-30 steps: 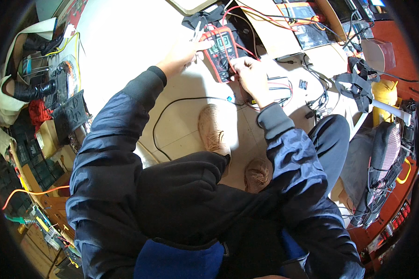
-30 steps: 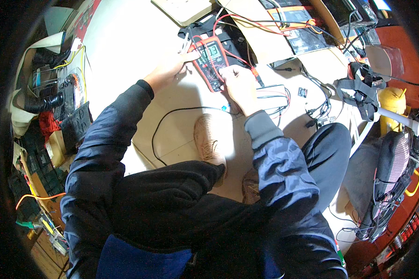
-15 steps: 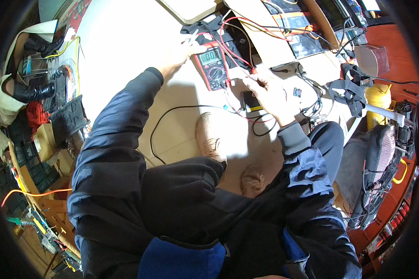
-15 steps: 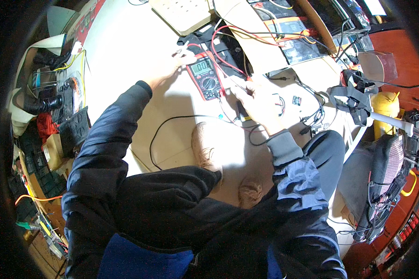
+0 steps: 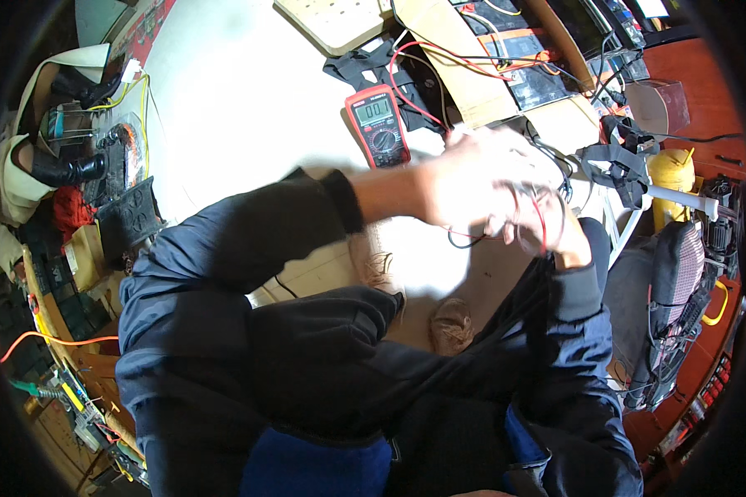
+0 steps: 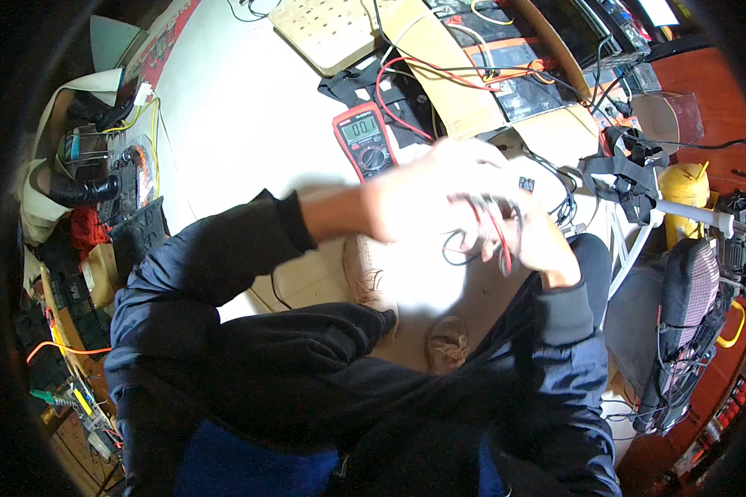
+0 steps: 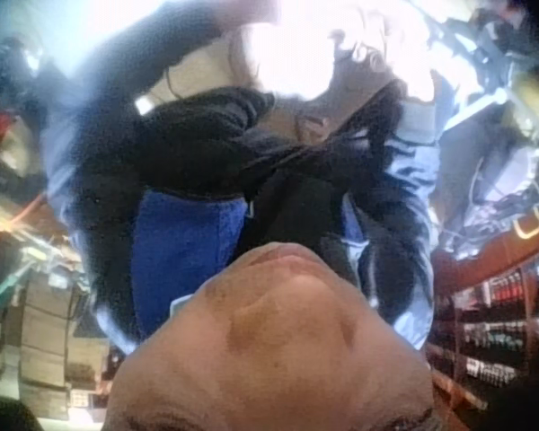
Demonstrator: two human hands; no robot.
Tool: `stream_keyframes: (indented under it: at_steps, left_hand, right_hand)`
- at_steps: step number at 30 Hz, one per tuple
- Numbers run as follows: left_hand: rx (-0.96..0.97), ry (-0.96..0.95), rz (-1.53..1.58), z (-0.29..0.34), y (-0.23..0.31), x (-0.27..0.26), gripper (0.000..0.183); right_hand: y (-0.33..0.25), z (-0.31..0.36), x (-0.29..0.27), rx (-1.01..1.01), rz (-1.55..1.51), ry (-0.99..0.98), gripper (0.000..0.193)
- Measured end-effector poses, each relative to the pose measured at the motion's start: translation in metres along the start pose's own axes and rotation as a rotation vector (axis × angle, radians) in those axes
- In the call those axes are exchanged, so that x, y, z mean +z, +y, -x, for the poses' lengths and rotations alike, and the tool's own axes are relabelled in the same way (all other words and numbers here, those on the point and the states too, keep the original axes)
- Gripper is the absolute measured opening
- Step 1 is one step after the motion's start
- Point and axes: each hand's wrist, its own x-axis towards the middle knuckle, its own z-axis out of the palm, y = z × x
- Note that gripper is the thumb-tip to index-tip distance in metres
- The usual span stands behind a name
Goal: The person sits on the floor and handles various electronic components, including a coiled cable, a power bank, and a circuit board. They use a multimeter to test connections on a breadboard setup and inspect the circuit board closely.
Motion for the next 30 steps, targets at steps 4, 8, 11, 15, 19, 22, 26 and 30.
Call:
stream_keyframes:
  at_steps: [4, 8, 11, 15, 19, 22, 26, 30]
  left_hand:
    - [0.007, -0.09, -0.099, -0.022, 0.023, 0.011, 0.05]
    - [0.052, -0.127, -0.177, -0.061, 0.024, 0.008, 0.049]
    - [0.219, -0.101, -0.557, -0.084, 0.011, -0.021, 0.044]
    - [0.017, 0.105, -0.737, -0.075, -0.016, -0.08, 0.043]
    - [-0.134, 0.292, -0.755, -0.016, -0.051, -0.121, 0.043]
    - [-0.32, 0.426, -0.673, 0.021, -0.078, -0.135, 0.049]
    - [-0.62, 0.675, -0.156, 0.04, -0.102, -0.146, 0.052]
    - [-0.604, 0.857, 0.406, 0.037, -0.109, -0.142, 0.052]
  right_hand:
    - [-0.006, 0.03, 0.003, -0.235, 0.26, 0.065, 0.029]
    - [-0.01, 0.035, -0.011, -0.521, 0.697, 0.26, 0.027]
    - [-0.012, 0.023, -0.023, -0.485, 0.605, 0.501, 0.029]
    - [-0.019, 0.01, -0.045, -0.576, 0.096, 0.825, 0.021]
    - [-0.023, 0.027, -0.061, -0.667, 0.125, 0.898, 0.022]
    - [-0.018, 0.034, -0.061, -0.664, 0.157, 0.966, 0.018]
    - [-0.009, 0.027, -0.051, -0.642, 0.12, 0.957, 0.016]
    - [-0.004, 0.015, -0.039, -0.677, 0.051, 0.833, 0.015]
